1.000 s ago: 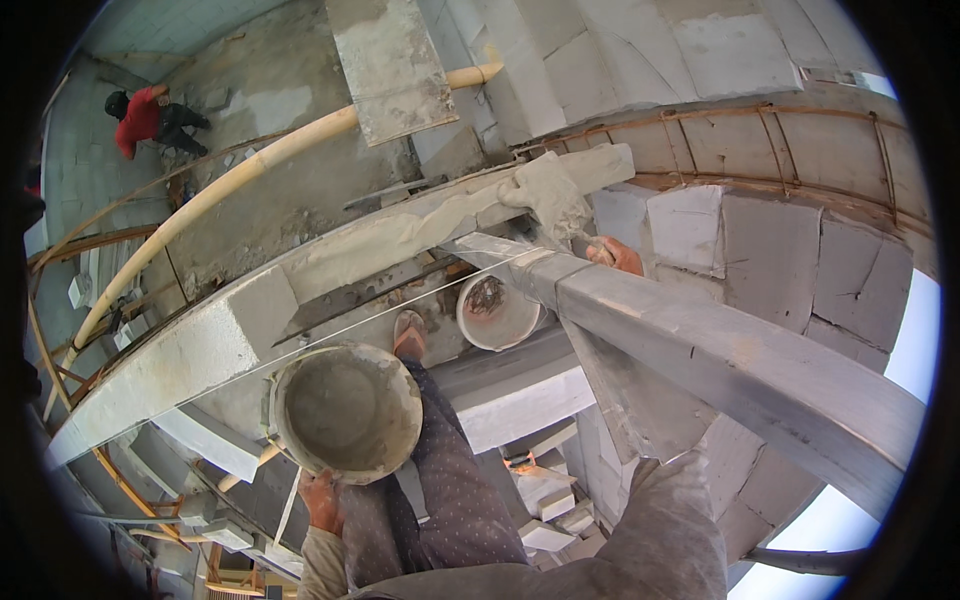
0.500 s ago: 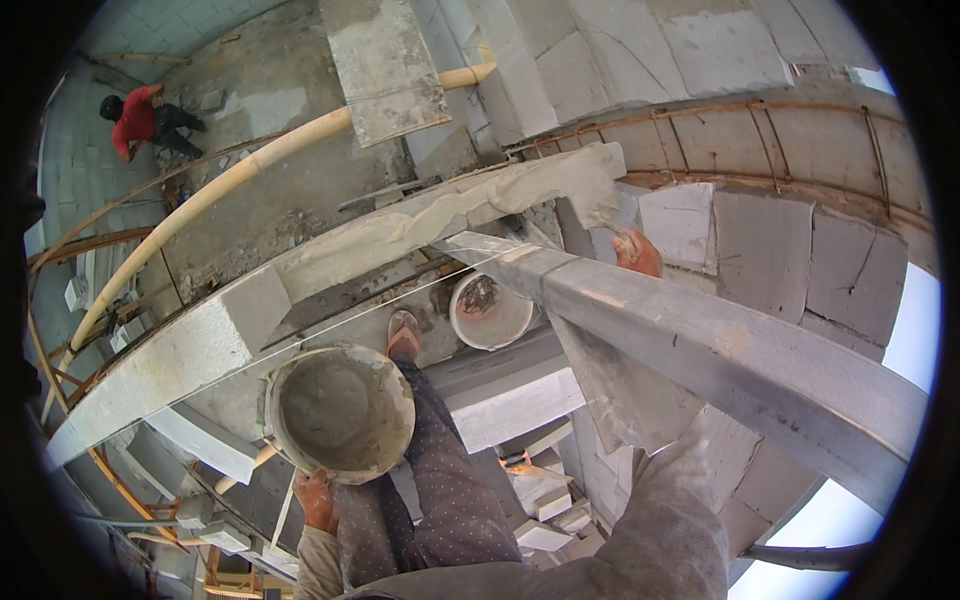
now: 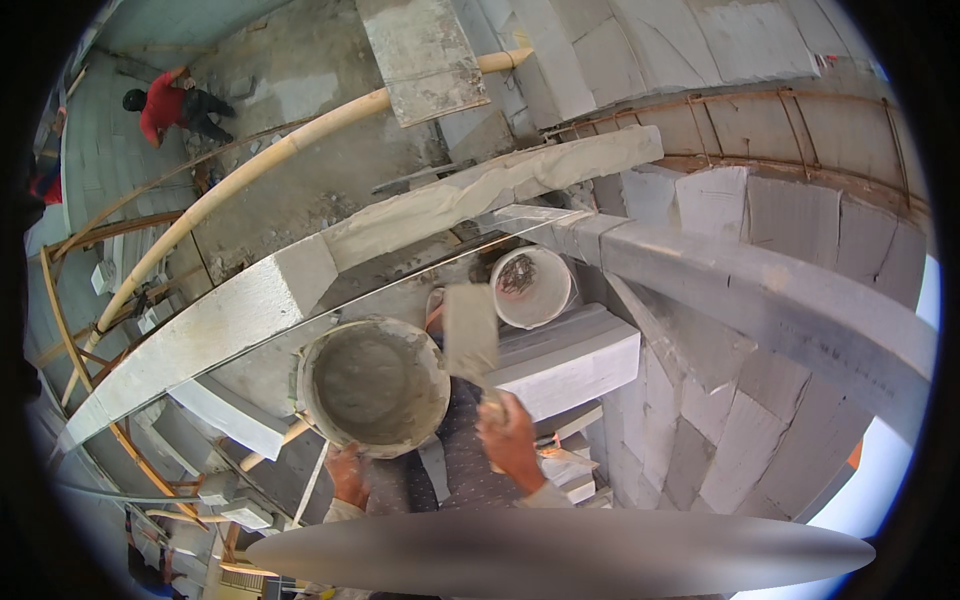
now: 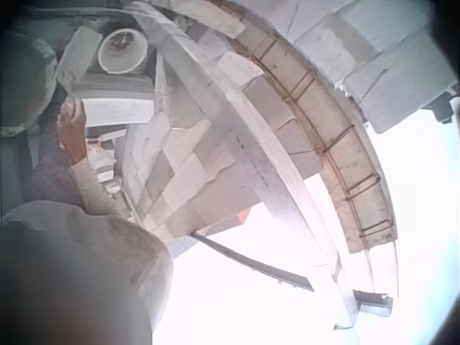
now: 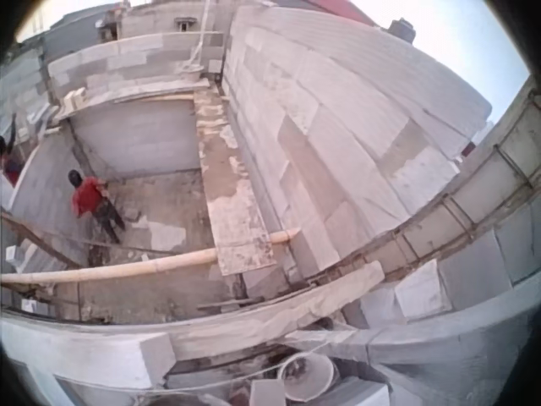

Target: The person scoops mortar from a bucket with a trowel and applies it to a wall. They then lift and place white rectangular blocks onto the mortar, aligning them with a string line and tapping them into position.

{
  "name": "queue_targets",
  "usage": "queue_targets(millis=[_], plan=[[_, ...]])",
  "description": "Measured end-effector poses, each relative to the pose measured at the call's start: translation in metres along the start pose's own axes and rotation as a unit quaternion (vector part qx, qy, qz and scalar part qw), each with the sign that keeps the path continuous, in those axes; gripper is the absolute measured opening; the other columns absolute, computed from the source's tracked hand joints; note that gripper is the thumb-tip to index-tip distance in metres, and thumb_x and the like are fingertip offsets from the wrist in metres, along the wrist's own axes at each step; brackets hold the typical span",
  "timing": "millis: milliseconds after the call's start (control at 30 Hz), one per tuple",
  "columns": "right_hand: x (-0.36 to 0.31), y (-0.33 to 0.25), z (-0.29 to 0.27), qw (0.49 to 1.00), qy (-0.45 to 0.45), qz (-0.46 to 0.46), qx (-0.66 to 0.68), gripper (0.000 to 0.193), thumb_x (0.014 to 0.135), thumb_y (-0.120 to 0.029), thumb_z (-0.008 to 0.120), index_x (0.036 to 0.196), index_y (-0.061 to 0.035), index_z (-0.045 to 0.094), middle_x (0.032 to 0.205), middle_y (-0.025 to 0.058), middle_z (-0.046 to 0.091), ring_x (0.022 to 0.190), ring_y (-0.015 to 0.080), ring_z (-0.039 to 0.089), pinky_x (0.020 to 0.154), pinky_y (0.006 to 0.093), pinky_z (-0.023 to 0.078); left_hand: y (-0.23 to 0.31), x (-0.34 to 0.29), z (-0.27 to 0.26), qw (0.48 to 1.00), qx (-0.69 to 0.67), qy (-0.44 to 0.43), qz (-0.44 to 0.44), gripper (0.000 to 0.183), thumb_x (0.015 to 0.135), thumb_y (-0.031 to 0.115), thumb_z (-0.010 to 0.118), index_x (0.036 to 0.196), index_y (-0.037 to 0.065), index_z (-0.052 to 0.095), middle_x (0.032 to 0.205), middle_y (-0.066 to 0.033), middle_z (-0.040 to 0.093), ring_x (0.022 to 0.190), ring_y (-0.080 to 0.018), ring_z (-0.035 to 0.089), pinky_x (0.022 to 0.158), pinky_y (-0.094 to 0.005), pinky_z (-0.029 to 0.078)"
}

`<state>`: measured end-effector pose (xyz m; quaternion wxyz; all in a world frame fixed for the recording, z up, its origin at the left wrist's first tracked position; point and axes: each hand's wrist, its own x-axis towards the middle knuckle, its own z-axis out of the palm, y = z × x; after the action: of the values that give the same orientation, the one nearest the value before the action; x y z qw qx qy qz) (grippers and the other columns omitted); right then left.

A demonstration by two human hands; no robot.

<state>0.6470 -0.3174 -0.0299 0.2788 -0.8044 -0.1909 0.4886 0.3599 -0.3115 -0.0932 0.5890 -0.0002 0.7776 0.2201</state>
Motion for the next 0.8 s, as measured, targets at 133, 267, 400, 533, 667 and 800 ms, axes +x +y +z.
queue_targets(millis=[133, 267, 400, 533, 667, 800], plan=[[0.061, -0.04, 0.086, 0.973, 0.078, -0.215, -0.042, 0.034, 0.099, -0.024, 0.062, 0.12, 0.002, 0.055, 0.091, 0.0086, 0.062, 0.074, 0.0128, 0.064, 0.062, 0.0289, 0.058, 0.008, -0.003, -0.008, 1.0, -0.019, 0.004, 0.003, 0.033, 0.087, -0.005, 0.056, 0.12, 0.001, 0.057, 0.108, -0.0075, 0.064, 0.088, -0.019, 0.065, 0.068, -0.0326, 0.056], [0.146, -0.092, 0.134, 0.961, 0.131, -0.108, 0.22, 0.05, 0.098, -0.03, 0.063, 0.13, 0.0039, 0.045, 0.097, 0.0155, 0.058, 0.071, 0.0218, 0.065, 0.057, 0.0318, 0.055, 0.009, -0.006, -0.024, 1.0, -0.013, 0.018, 0.007, 0.031, 0.088, -0.006, 0.055, 0.118, 0.0, 0.057, 0.105, -0.0077, 0.064, 0.088, -0.0192, 0.065, 0.067, -0.0323, 0.056], [0.222, -0.143, 0.13, 0.928, 0.246, -0.092, 0.265, 0.045, 0.099, -0.018, 0.056, 0.128, 0.01, 0.036, 0.102, 0.0205, 0.055, 0.061, 0.0225, 0.062, 0.052, 0.0331, 0.057, 0.008, -0.006, -0.041, 0.999, -0.018, 0.018, 0.019, 0.029, 0.087, -0.008, 0.056, 0.115, 0.0, 0.058, 0.101, -0.0071, 0.065, 0.083, -0.0189, 0.065, 0.066, -0.0318, 0.057], [0.255, -0.167, 0.121, 0.886, 0.29, -0.045, 0.359, 0.028, 0.099, -0.016, 0.051, 0.112, 0.0066, 0.041, 0.075, 0.0141, 0.056, 0.05, 0.0242, 0.058, 0.042, 0.0367, 0.051, 0.004, -0.004, -0.054, 0.998, -0.062, 0.006, 0.026, 0.027, 0.087, -0.008, 0.056, 0.112, 0.001, 0.059, 0.097, -0.0067, 0.065, 0.078, -0.0182, 0.065, 0.063, -0.0313, 0.057], [0.235, -0.155, 0.121, 0.917, 0.186, -0.001, 0.352, 0.052, 0.098, -0.015, 0.056, 0.133, 0.0103, 0.027, 0.094, 0.0212, 0.056, 0.058, 0.024, 0.06, 0.048, 0.0352, 0.055, 0.0, 0.0, -0.064, 0.999, -0.045, 0.015, 0.017, 0.028, 0.087, -0.008, 0.057, 0.113, 0.002, 0.059, 0.098, -0.0073, 0.066, 0.08, -0.0183, 0.066, 0.064, -0.0315, 0.058], [0.197, -0.123, 0.149, 0.946, 0.156, -0.049, 0.28, 0.05, 0.098, -0.017, 0.058, 0.13, 0.0091, 0.031, 0.089, 0.0178, 0.056, 0.057, 0.0229, 0.06, 0.047, 0.037, 0.054, 0.0, 0.001, -0.069, 0.998, -0.062, 0.022, 0.008, 0.029, 0.087, -0.008, 0.057, 0.115, 0.002, 0.058, 0.1, -0.0073, 0.066, 0.081, -0.0181, 0.066, 0.064, -0.031, 0.057]])
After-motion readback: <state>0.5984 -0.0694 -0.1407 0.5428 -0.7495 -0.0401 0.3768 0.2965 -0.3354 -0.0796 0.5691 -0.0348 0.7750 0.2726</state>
